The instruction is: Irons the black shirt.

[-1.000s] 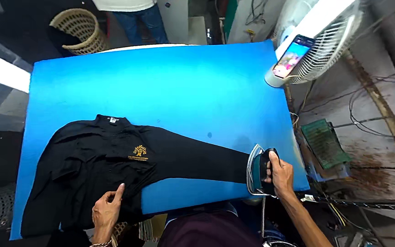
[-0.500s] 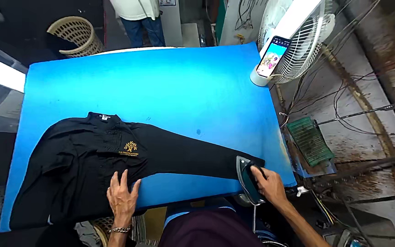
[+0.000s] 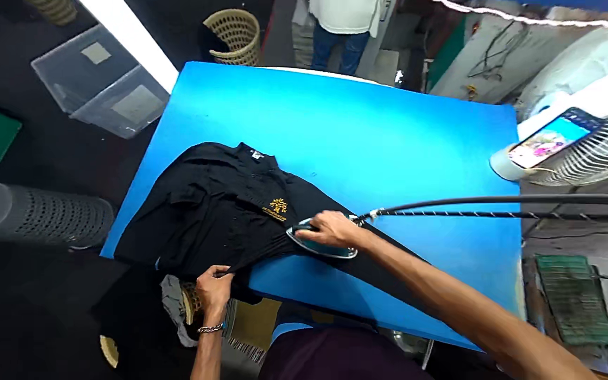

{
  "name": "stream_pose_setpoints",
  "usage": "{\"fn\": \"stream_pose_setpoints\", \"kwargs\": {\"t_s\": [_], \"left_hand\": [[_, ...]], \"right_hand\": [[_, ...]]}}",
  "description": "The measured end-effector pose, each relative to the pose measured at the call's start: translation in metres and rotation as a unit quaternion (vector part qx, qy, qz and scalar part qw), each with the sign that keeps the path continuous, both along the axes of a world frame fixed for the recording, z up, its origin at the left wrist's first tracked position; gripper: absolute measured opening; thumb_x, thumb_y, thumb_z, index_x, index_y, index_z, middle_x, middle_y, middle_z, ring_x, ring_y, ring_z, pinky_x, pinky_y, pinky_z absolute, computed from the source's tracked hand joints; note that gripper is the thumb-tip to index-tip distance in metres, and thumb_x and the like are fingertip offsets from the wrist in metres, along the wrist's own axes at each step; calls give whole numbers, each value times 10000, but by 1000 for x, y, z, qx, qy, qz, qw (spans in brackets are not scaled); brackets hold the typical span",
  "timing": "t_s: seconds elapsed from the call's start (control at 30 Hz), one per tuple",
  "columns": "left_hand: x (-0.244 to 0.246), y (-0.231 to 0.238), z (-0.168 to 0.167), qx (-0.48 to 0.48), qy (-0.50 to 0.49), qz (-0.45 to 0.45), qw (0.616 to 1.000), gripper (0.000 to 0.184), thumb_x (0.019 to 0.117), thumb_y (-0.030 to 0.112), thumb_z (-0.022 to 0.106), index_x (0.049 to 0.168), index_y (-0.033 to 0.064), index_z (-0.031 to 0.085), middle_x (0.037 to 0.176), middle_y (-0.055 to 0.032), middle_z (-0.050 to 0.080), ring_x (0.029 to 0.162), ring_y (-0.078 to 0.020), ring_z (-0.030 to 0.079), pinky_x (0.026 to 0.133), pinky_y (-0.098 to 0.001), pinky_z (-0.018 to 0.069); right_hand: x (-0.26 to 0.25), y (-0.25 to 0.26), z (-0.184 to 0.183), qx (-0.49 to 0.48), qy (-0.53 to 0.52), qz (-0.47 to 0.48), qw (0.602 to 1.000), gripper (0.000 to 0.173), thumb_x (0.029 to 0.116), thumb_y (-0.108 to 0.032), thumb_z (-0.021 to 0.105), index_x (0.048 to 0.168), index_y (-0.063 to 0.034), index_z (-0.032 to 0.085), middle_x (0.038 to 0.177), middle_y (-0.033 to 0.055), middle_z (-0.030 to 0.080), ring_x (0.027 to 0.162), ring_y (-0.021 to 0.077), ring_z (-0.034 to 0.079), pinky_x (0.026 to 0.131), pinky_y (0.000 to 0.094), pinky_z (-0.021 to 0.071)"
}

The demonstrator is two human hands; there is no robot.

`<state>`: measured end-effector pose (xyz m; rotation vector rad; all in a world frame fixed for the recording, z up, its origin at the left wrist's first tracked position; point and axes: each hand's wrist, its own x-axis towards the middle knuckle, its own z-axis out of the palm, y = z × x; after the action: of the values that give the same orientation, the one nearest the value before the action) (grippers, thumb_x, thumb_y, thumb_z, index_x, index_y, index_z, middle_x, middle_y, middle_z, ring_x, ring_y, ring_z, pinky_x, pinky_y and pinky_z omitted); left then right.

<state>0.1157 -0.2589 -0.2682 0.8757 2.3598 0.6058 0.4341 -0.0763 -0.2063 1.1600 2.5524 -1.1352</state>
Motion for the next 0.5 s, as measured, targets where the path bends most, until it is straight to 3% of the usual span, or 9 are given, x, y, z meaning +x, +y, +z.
{"fn": "stream_pose_setpoints", "kwargs": {"t_s": [0.13, 0.3, 0.43, 0.5], "left_hand": [[-7, -3, -1, 9, -33, -1, 999, 150, 808, 24, 839, 928, 53, 755, 839, -105, 732, 755, -238, 685, 728, -496, 567], [-13, -8, -10, 51, -42, -47, 997, 156, 807, 24, 837, 934, 39, 748, 844, -102, 724, 749, -215, 680, 725, -460, 576], [-12, -4, -11, 54, -35, -61, 996, 150, 801, 31, 838, 920, 31, 746, 825, -96, 719, 741, -200, 671, 728, -445, 564], [-10, -4, -8, 48, -29, -66, 996, 146, 802, 17, 828, 922, 15, 743, 839, -108, 720, 757, -193, 669, 748, -428, 559]], "right_hand": [[-32, 49, -6, -4, 11, -27, 1000, 693, 982, -707, 403, 748, -87, 606, 744, 117, 595, 782, 317, 638, 663, 559, 480], [14, 7, -2, -18, 7, 13, 1000, 665, 964, -715, 432, 702, -126, 594, 651, 62, 552, 674, 269, 608, 607, 520, 464], [101, -63, -2, -31, 12, -152, 988, 629, 982, -701, 423, 720, -164, 619, 639, 22, 554, 658, 220, 606, 617, 488, 478], [152, -97, -3, -53, 19, -281, 958, 625, 978, -699, 434, 724, -163, 631, 635, 19, 561, 633, 214, 602, 605, 484, 491]]}}
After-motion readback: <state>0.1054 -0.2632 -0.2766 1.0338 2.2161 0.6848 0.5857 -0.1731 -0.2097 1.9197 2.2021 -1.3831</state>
